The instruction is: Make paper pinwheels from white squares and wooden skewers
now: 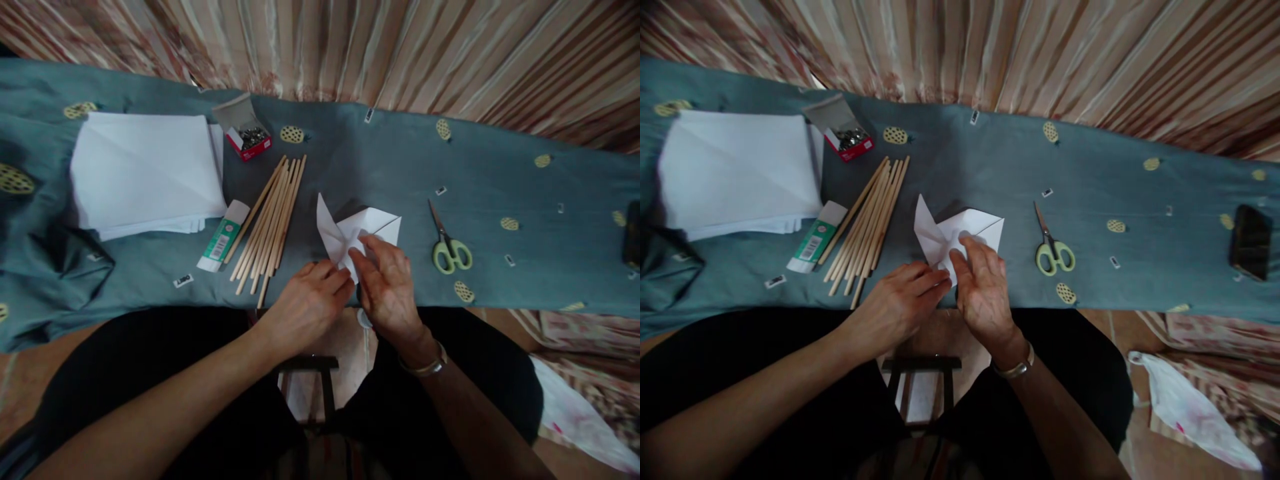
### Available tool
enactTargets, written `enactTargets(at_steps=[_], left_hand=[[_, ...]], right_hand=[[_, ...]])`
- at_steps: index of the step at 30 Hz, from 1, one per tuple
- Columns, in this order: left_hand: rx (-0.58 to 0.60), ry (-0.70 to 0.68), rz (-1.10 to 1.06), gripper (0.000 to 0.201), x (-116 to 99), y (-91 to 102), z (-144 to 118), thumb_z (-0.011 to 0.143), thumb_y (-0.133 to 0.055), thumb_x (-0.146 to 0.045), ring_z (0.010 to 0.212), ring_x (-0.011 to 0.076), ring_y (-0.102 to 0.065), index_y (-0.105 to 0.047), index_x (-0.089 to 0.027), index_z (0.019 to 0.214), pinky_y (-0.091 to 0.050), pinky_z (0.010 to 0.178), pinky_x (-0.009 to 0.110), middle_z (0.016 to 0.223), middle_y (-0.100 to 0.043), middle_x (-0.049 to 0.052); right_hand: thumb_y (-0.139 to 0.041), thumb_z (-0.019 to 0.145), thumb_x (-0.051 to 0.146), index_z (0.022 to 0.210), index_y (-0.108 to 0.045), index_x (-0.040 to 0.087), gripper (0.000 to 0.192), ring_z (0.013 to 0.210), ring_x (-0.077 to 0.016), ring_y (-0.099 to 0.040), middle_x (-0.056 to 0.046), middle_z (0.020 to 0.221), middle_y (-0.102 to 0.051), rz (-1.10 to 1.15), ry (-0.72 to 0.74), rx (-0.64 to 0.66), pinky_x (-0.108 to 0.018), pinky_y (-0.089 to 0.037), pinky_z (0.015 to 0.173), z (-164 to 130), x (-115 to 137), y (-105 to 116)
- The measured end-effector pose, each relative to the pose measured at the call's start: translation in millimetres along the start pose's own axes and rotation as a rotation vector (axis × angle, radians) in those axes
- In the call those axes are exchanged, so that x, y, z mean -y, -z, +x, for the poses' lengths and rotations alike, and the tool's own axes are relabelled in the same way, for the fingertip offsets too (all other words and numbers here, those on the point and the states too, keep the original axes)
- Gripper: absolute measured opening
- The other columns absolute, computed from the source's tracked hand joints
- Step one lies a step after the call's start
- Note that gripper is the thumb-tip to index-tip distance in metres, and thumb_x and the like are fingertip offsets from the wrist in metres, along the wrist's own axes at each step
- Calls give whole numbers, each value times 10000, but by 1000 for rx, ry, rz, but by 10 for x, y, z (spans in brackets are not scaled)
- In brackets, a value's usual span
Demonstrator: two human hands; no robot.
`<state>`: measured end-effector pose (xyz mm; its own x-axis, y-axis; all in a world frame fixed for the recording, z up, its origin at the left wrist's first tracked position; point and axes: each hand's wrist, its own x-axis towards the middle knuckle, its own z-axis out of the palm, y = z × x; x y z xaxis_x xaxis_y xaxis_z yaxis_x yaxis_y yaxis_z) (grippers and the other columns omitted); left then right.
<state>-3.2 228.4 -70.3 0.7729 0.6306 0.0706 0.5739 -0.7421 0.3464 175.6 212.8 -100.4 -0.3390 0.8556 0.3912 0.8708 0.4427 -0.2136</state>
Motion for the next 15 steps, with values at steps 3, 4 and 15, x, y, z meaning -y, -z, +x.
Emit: enactTargets(at_steps=[3, 4, 15], left_hand=[[8, 0, -7, 210, 6, -1, 1, 951, -484, -156, 975, 238, -570, -632, -95, 1086, -520, 844, 377, 1080, -664, 95], [3, -4, -9, 201, 9, -5, 2, 947, -492, -159, 970, 239, -572, -637, -96, 1073, -522, 841, 376, 1079, -664, 96], [-28, -15, -5, 164, 10, -21, 0, 950, -489, -165, 927, 226, -575, -636, -115, 1001, -526, 796, 370, 1025, -661, 99]], right_hand=[[-468, 952, 129, 1325, -512, 215, 385, 1256, -287, -495, -144, 1362, -534, -10, 5, -15, -477, -450, 979, -29, -7, -13], [-470, 951, 129, 1330, -508, 217, 392, 1258, -288, -494, -144, 1366, -532, -9, 5, -17, -480, -449, 980, -35, -11, -13], [-463, 944, 141, 1347, -514, 236, 418, 1264, -294, -494, -138, 1384, -511, 76, -23, 4, -505, -455, 998, -9, -37, 24]])
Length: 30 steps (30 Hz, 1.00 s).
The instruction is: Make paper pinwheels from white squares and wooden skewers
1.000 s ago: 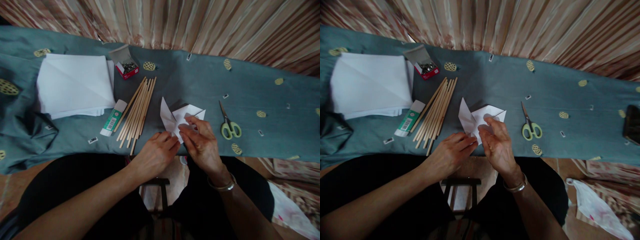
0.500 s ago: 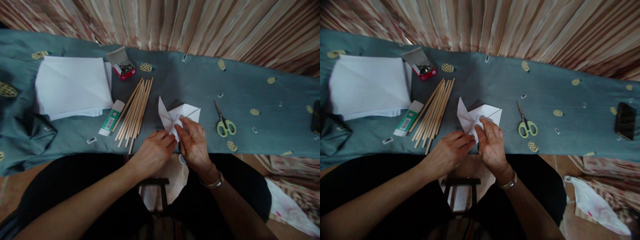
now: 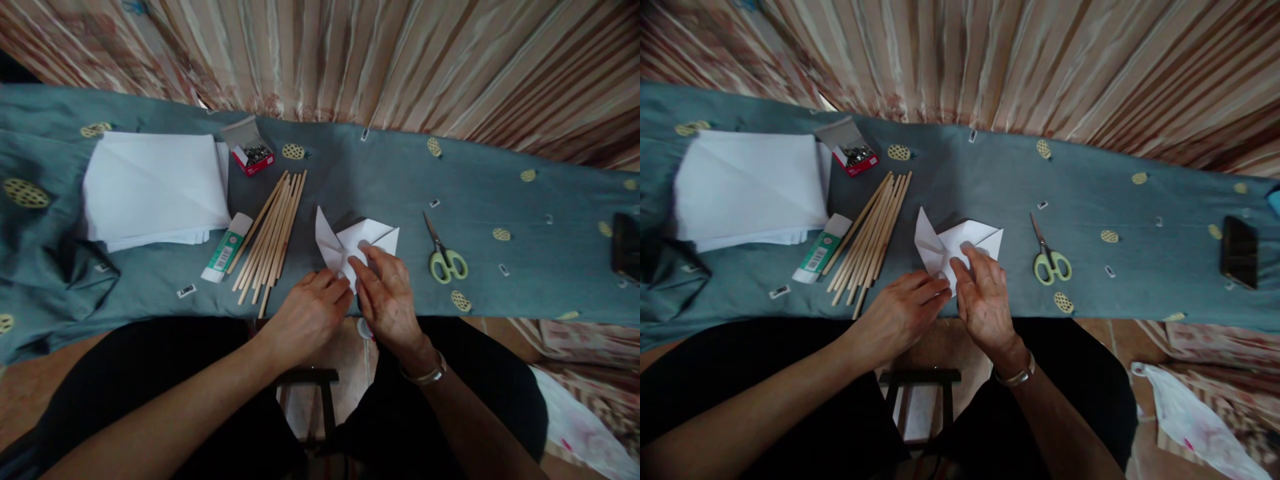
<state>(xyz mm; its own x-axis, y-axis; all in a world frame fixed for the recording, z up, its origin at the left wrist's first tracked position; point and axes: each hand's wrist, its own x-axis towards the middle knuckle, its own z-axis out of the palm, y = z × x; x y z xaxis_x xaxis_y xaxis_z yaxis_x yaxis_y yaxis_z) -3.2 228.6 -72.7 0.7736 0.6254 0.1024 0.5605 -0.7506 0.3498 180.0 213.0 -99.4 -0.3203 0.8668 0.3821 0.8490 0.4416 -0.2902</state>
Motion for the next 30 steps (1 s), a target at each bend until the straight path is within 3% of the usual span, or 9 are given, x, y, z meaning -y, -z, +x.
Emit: enactTargets(at_steps=[9, 16, 21, 27, 30], left_hand=[[-10, 3, 7, 145, -1, -9, 4, 933, -527, -164, 905, 231, -563, -630, -115, 1021, -521, 759, 373, 1037, -653, 88], [-22, 9, -13, 150, 0, -28, -11, 946, -508, -180, 910, 223, -553, -624, -114, 1014, -514, 761, 370, 1045, -644, 88], [-33, 3, -15, 138, 4, -24, -8, 937, -517, -162, 891, 220, -552, -623, -106, 1006, -509, 751, 365, 1020, -644, 81], [-42, -6, 21, 93, -1, -33, 23, 917, -548, -148, 913, 230, -569, -633, -118, 942, -511, 752, 361, 975, -651, 83], [-31, -12, 40, 101, -5, -27, 39, 920, -538, -143, 929, 234, -576, -635, -115, 917, -513, 764, 358, 972, -656, 93]], right_hand=[[-472, 931, 117, 1270, -546, 190, 354, 1248, -304, -508, -164, 1347, -538, -38, 68, -30, -500, -470, 969, 48, -25, -35], [-463, 935, 130, 1280, -551, 254, 377, 1272, -286, -498, -113, 1358, -545, 23, 40, -57, -500, -462, 986, 54, -31, -67], [-464, 924, 110, 1279, -552, 236, 387, 1271, -294, -497, -131, 1368, -542, 18, 48, -66, -504, -461, 970, 42, -15, -98], [-421, 943, 138, 1210, -612, 199, 335, 1254, -280, -516, -132, 1342, -578, 81, -54, 9, -498, -460, 991, 77, 10, 7], [-401, 954, 165, 1207, -621, 197, 336, 1235, -251, -544, -120, 1308, -607, 147, -127, -15, -479, -461, 1021, 153, -56, 127]])
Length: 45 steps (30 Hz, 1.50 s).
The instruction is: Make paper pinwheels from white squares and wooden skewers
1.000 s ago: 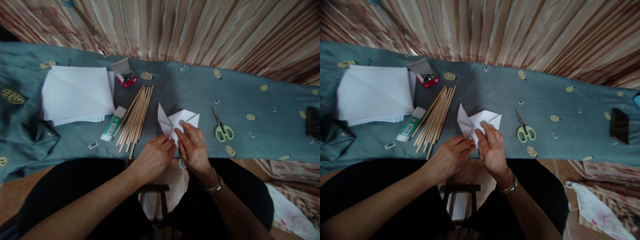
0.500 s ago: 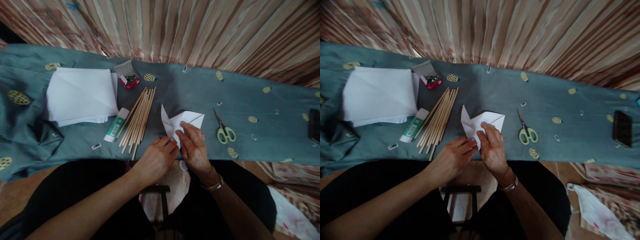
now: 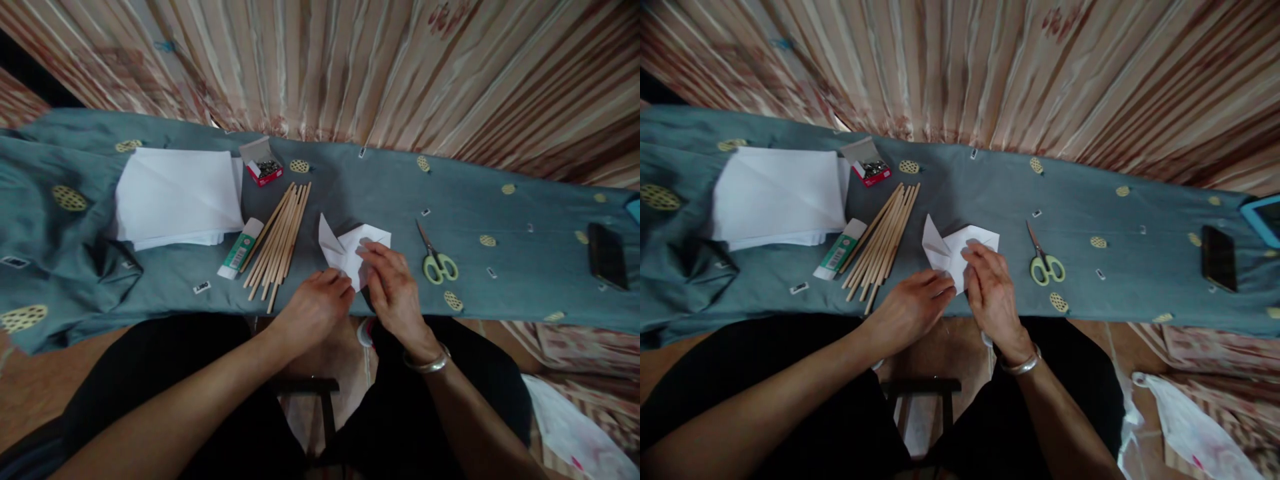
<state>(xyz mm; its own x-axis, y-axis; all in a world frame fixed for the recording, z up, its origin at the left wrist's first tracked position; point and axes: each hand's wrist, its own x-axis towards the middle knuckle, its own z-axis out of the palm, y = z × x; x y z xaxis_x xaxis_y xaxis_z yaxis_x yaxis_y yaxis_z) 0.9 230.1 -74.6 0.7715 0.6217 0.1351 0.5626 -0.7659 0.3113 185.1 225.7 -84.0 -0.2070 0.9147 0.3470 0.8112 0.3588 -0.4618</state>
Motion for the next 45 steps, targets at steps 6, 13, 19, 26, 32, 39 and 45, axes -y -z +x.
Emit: enactTargets(at_steps=[6, 13, 19, 26, 32, 39, 45], left_hand=[[46, -12, 11, 99, -2, 60, -10, 919, -545, -148, 1004, 230, -571, -621, -112, 972, -512, 826, 353, 1016, -652, 93], [-50, 8, 47, 163, 154, 111, 4, 940, -495, -128, 1001, 224, -590, -643, -111, 1005, -524, 844, 378, 1100, -663, 110], [-137, 55, 130, 208, 372, 137, 180, 898, -523, -78, 1069, 255, -599, -689, -106, 1020, -534, 871, 405, 1188, -670, 118], [-227, 50, 86, 221, 261, 167, 219, 921, -518, -147, 1119, 263, -567, -663, -112, 1085, -508, 934, 439, 1205, -648, 140], [-64, -60, -75, 283, -2, 13, 106, 879, -637, -363, 967, 248, -580, -633, -107, 998, -533, 854, 391, 1033, -657, 114], [-56, -44, -7, 192, -11, -89, 83, 898, -615, -313, 980, 253, -578, -620, -136, 971, -532, 832, 390, 1056, -654, 104], [-72, -53, 16, 141, -32, -96, 93, 912, -596, -263, 927, 238, -582, -626, -132, 955, -530, 785, 358, 1011, -658, 84]], right_hand=[[-410, 967, 273, 1305, -571, 153, 393, 1273, -279, -541, -152, 1326, -622, -45, -19, -8, -537, -425, 1068, 309, -329, 58], [-537, 905, 368, 1253, -629, 158, 417, 991, -278, -687, -135, 1113, -731, -67, -140, -36, -473, -539, 889, 253, -498, 180], [-603, 836, 418, 1087, -709, 179, 363, 744, -233, -709, -58, 822, -756, 10, -371, -48, -391, -555, 732, 62, -518, 372], [-585, 872, 455, 1192, -636, 133, 457, 437, -153, -574, 4, 598, -688, 111, -441, 176, -285, -474, 490, -163, -157, 462], [-542, 917, 446, 1127, -677, 147, 390, 688, -243, -713, -88, 788, -760, -156, -273, -18, -346, -540, 639, -241, -221, 510], [-545, 940, 312, 988, -708, 197, 206, 847, -223, -718, -57, 932, -770, -68, -118, -67, -360, -557, 817, -232, -172, 559], [-563, 933, 225, 1046, -701, 176, 185, 877, -210, -699, -62, 964, -766, -17, -36, -77, -341, -553, 818, -212, -135, 533]])
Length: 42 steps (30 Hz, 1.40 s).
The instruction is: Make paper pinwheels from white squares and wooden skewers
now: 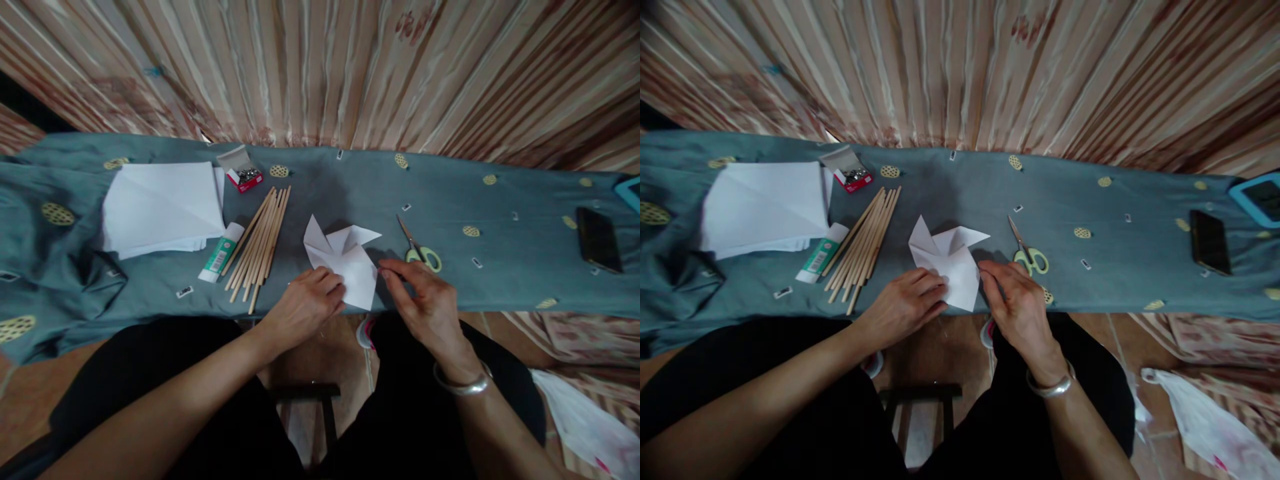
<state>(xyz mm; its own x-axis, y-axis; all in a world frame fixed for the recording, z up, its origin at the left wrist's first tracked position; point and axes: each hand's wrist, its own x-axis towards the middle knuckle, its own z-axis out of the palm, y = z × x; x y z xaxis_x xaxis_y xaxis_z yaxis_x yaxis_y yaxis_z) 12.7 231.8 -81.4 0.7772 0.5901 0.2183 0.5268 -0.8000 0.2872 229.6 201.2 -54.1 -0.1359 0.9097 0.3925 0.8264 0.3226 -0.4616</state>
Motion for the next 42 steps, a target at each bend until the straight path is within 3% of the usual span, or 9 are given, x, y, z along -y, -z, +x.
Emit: enactTargets(at_steps=[8, 11, 14, 16, 20, 23, 29, 36, 42], left_hand=[[-48, -35, -15, 143, 11, 11, -21, 952, -499, -162, 843, 201, -605, -634, -127, 916, -524, 733, 315, 905, -656, 64], [-83, 29, -103, 189, 27, 26, -34, 968, -470, -180, 831, 177, -623, -640, -135, 900, -526, 743, 291, 902, -660, 59], [-96, 82, -198, 219, 42, 29, -30, 974, -460, -205, 835, 163, -637, -648, -150, 876, -528, 773, 280, 886, -659, 48], [-101, 107, -253, 228, 53, 27, -19, 975, -457, -216, 843, 163, -642, -652, -153, 875, -531, 793, 285, 882, -660, 47], [-112, 150, -332, 226, 74, 20, -2, 969, -464, -219, 853, 171, -653, -661, -153, 882, -540, 804, 301, 895, -672, 53], [-129, 177, -385, 202, 87, 15, -9, 964, -476, -218, 865, 170, -665, -661, -158, 910, -547, 812, 306, 930, -684, 54], [-200, 177, -418, 278, 97, -4, -65, 957, -520, -245, 901, 176, -688, -570, -175, 1222, -574, 797, 315, 1035, -700, 65], [-221, 96, -355, 186, 101, -10, -72, 944, -517, -173, 904, 194, -647, -676, -102, 1009, -572, 807, 336, 973, -705, 88], [-145, 159, -364, 179, 102, 6, -54, 911, -575, -186, 907, 220, -624, -682, -138, 1047, -544, 803, 380, 968, -710, 75]], right_hand=[[-543, 931, 195, 1055, -701, 210, 202, 878, -198, -690, -49, 960, -758, 115, -31, 13, -350, -560, 811, 30, 45, -41], [-497, 915, 144, 1054, -702, 229, 262, 1100, -218, -648, -73, 1173, -706, 153, -33, 21, -412, -522, 954, 42, 35, -34], [-525, 879, 142, 1078, -691, 247, 279, 1338, -254, -488, -69, 1454, -515, 168, -3, 110, -494, -420, 1093, 60, 23, -42], [-589, 864, 189, 1069, -690, 256, 238, 1407, -275, -402, -55, 1512, -444, 192, 1, 167, -527, -370, 1133, 75, 22, -65], [-632, 881, 274, 926, -712, 264, 93, 1431, -281, -363, -30, 1488, -477, 225, -15, 180, -553, -331, 1158, 115, 33, -145], [-628, 889, 280, 874, -711, 254, 88, 1421, -274, -380, -38, 1461, -508, 214, -34, 162, -551, -324, 1163, 153, 45, -220], [-607, 902, 259, 884, -706, 232, 104, 1448, -279, -334, -55, 1484, -485, 131, -21, 153, -541, -312, 1169, 214, 82, -376], [-635, 881, 285, 837, -700, 241, 91, 1447, -298, -330, -15, 1494, -472, 74, -24, 137, -556, -312, 1158, 234, 65, -451], [-621, 885, 278, 878, -696, 244, 83, 1447, -310, -325, -20, 1507, -454, 47, -27, 138, -574, -319, 1154, 234, 66, -495]])
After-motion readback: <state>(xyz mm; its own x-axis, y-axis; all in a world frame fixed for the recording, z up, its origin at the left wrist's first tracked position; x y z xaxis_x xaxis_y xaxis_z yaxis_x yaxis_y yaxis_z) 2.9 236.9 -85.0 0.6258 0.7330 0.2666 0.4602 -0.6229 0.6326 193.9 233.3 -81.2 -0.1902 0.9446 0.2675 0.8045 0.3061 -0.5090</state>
